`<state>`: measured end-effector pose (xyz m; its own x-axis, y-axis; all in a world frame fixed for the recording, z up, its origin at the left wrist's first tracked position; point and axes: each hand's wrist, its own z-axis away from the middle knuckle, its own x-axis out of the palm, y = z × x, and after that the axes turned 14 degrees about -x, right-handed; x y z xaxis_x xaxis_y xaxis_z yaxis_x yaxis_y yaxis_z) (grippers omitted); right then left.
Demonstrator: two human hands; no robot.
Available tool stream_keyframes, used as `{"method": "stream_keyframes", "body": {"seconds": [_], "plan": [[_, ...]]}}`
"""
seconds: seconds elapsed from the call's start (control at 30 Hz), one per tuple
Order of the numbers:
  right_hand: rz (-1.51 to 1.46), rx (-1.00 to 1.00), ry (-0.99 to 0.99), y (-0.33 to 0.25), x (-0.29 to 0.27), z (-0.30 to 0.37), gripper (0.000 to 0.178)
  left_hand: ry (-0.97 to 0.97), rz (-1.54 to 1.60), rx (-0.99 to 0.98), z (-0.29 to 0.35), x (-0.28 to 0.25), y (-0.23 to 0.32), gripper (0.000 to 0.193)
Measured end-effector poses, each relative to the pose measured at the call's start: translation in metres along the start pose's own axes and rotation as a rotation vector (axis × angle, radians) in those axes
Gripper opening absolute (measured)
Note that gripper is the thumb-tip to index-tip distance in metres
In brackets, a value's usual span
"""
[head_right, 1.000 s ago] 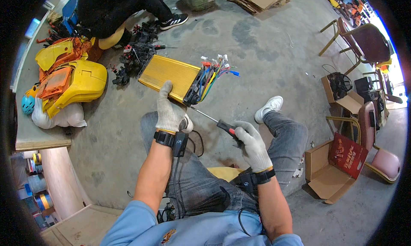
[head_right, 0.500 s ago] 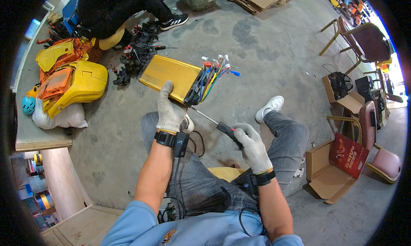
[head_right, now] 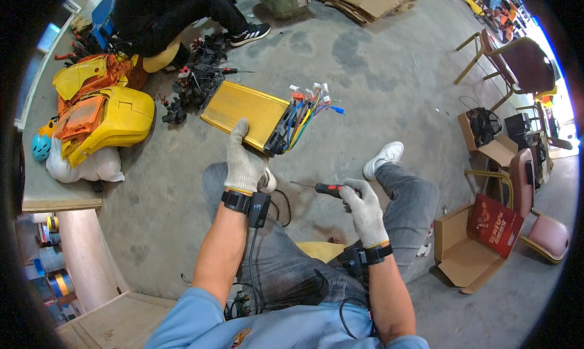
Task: Repairing or inspecting an electronic component using a screwdriver.
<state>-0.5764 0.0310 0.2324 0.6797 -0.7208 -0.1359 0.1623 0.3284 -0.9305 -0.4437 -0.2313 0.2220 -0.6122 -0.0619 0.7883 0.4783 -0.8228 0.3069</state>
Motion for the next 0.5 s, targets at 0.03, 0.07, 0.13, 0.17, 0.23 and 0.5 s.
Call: {"method": "stream_keyframes", "body": {"seconds": [0.03, 0.07, 0.13, 0.17, 0.23, 0.5], "plan": [[0.002, -0.002, -0.003, -0.003, -0.002, 0.0, 0.041, 0.009, 0.014, -0.006, 0.0, 0.0, 0.0, 0.065], [-0.014, -0.039, -0.039, -0.006, -0.004, 0.0, 0.041, 0.018, 0.028, -0.013, 0.0, 0.0, 0.0, 0.064], [-0.026, -0.078, -0.073, -0.012, -0.011, -0.002, 0.041, 0.001, 0.02, -0.017, 0.002, 0.001, 0.0, 0.063], [-0.018, -0.079, -0.134, -0.015, -0.016, -0.004, 0.042, -0.013, 0.009, -0.022, 0.002, 0.002, 0.001, 0.062], [-0.007, -0.081, -0.198, -0.018, -0.024, -0.01, 0.042, 0.006, 0.004, -0.012, 0.002, 0.001, 0.0, 0.061], [-0.508, -0.139, 0.064, -0.018, -0.007, -0.055, 0.026, 0.022, 0.033, -0.023, 0.004, 0.004, 0.0, 0.056]]}}
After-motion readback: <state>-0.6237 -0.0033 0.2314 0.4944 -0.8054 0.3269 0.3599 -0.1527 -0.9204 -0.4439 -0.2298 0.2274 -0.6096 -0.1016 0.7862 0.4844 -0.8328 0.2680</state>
